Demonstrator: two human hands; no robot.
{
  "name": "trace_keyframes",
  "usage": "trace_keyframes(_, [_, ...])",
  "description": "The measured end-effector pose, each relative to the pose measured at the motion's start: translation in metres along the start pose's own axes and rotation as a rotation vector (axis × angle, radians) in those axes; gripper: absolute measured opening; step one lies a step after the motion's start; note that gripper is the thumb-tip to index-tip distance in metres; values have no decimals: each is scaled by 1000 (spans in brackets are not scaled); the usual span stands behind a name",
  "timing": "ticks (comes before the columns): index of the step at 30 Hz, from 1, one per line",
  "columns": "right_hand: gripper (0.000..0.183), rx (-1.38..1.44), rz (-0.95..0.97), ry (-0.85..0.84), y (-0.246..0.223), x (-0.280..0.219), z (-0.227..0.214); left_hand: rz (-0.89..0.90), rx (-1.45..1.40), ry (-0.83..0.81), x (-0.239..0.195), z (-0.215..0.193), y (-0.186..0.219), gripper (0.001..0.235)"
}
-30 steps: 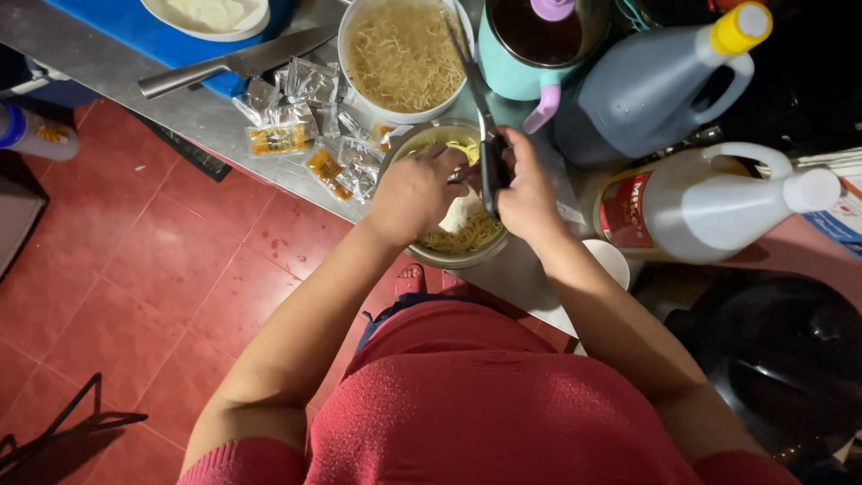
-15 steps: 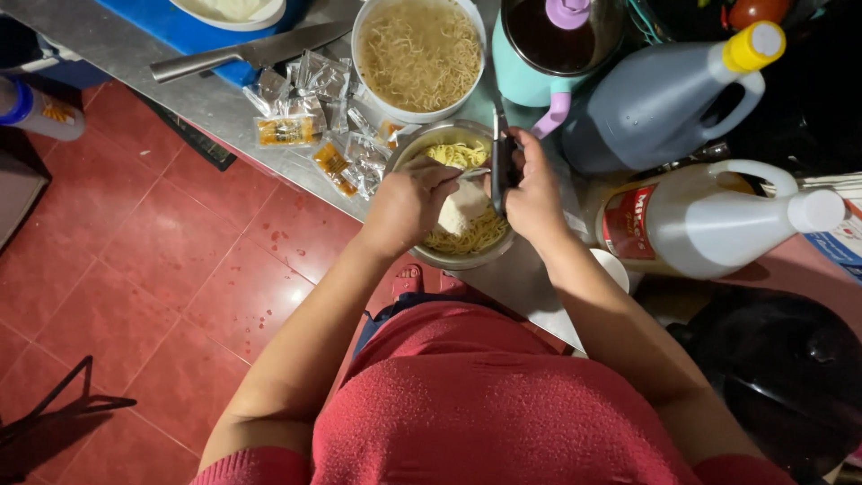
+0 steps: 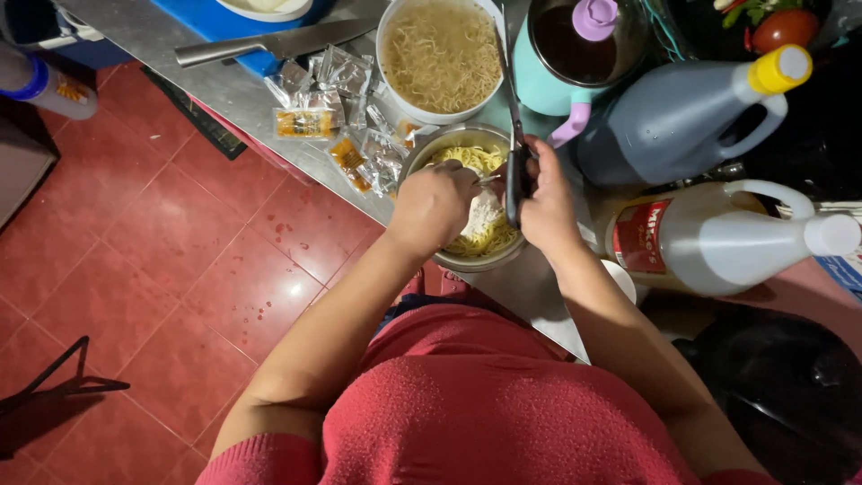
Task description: The person uses scissors to open multiple seasoning packets and adds the contents to a bowl of noodles.
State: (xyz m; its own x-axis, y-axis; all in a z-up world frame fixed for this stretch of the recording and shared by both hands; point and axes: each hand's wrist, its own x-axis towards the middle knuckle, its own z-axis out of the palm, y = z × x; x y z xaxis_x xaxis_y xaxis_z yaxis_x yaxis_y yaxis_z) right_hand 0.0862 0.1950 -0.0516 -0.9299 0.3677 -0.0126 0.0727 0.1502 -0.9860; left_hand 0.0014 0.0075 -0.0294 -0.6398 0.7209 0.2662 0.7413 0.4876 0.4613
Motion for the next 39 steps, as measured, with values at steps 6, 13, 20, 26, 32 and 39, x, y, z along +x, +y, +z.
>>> trace_keyframes(6, [81, -30, 49, 109, -38, -29, -9, 263, 215, 207, -6, 20, -15, 24])
trace_keyframes(13, [75, 5, 48, 99, -45, -61, -22, 200, 198, 147, -8, 12, 1, 8])
trace_keyframes(20, [77, 62, 121, 114, -9, -78, -31, 300, 181, 93, -8, -2, 0, 17])
trace_keyframes(26, [78, 81, 123, 126, 13, -83, -31, 241, 169, 83, -8, -3, -1, 8])
trace_keyframes(32, [76, 57, 134, 128, 6, -94, -24, 301, 176, 125, -5, -6, -4, 19])
trace_keyframes(39, [71, 70, 192, 178, -31, -101, -11, 273, 73, 136, -7, 7, -10, 15])
